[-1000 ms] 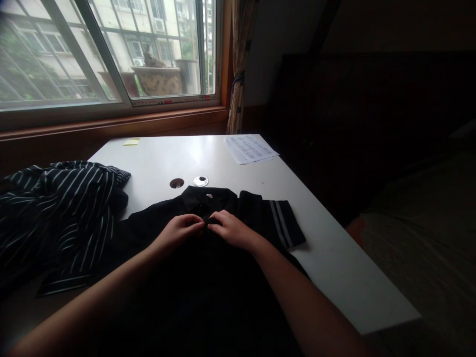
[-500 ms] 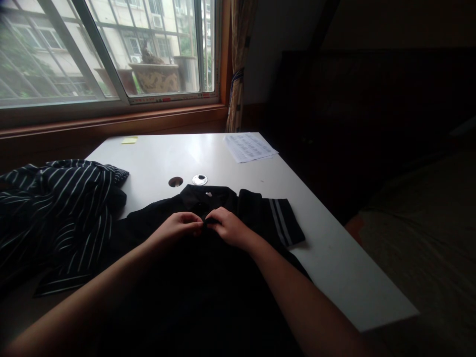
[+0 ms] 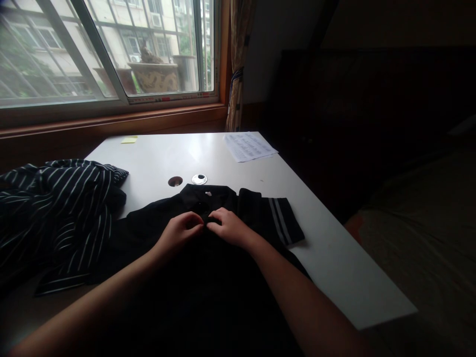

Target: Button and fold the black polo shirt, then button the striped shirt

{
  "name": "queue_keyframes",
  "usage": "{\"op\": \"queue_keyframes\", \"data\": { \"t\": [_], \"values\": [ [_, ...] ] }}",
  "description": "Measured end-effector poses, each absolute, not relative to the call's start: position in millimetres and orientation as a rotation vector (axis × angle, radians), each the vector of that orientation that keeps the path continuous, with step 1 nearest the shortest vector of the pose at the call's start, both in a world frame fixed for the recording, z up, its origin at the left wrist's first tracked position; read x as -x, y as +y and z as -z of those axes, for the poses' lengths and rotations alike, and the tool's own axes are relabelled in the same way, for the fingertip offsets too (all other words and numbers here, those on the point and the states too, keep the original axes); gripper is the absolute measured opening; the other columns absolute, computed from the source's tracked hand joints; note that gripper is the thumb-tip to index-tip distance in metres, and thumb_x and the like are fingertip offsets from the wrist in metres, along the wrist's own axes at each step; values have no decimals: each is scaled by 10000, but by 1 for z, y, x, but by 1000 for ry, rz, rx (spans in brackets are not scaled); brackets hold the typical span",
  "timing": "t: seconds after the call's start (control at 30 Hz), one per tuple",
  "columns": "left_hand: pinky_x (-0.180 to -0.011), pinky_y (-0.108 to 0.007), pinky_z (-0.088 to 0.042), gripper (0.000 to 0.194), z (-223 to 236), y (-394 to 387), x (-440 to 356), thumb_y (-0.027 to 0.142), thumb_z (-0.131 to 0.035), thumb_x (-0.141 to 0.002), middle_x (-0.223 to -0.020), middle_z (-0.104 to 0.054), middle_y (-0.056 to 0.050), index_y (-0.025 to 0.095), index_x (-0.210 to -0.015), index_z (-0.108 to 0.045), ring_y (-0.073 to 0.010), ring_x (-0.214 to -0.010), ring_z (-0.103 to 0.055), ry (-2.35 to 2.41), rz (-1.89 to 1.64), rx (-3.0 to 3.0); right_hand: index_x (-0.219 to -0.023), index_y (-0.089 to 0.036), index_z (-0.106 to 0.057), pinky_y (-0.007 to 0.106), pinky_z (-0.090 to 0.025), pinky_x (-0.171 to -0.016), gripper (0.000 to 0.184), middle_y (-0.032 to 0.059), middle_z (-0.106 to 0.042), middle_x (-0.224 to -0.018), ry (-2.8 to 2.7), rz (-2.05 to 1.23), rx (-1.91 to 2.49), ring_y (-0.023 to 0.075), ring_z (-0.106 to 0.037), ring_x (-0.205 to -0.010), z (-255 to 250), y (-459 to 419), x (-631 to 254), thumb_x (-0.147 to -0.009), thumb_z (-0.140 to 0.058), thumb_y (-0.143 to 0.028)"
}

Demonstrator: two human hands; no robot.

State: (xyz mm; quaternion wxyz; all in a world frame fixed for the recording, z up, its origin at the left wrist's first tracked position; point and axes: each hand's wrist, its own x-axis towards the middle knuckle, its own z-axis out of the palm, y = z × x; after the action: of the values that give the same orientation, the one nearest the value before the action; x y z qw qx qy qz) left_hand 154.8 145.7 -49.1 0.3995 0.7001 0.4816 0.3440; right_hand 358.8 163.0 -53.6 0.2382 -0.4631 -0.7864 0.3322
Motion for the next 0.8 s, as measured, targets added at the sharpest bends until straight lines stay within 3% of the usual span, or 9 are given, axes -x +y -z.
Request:
{"op": "queue_keyframes", "data": {
  "t": [0.23, 0.63, 0.8],
  "values": [
    [-759, -275, -504, 113, 55, 144, -154, 269, -643, -817, -881, -713, -41, 203, -880, -709, -198, -835, -657, 1211, -925, -1840, -942, -184, -734, 341, -482, -872, 234, 77, -670, -1007, -2074, -964, 1353, 216, -630, -947, 49, 161, -356, -884, -607, -373],
    [-748, -263, -495, 119, 51, 139, -156, 271, -631, -852, -887, -705, -50, 201, -895, -717, -184, -821, -653, 1196, -975, -1904, -880, -164, -731, 293, -478, -771, 207, 45, -718, -886, -2011, -1064, 1359, 201, -650, -855, 49, 165, -357, -857, -586, -310],
    [-728, -266, -492, 133, 50, 140, -157, 307, -652, -837, -865, -707, -52, 193, -865, -714, -189, -803, -651, 1224, -962, -1888, -895, -176, -737, 302, -478, -820, 190, 49, -720, -938, -1995, -1035, 1359, 210, -656, -908, 45, 161, -356, -834, -631, -321]
  ]
}}
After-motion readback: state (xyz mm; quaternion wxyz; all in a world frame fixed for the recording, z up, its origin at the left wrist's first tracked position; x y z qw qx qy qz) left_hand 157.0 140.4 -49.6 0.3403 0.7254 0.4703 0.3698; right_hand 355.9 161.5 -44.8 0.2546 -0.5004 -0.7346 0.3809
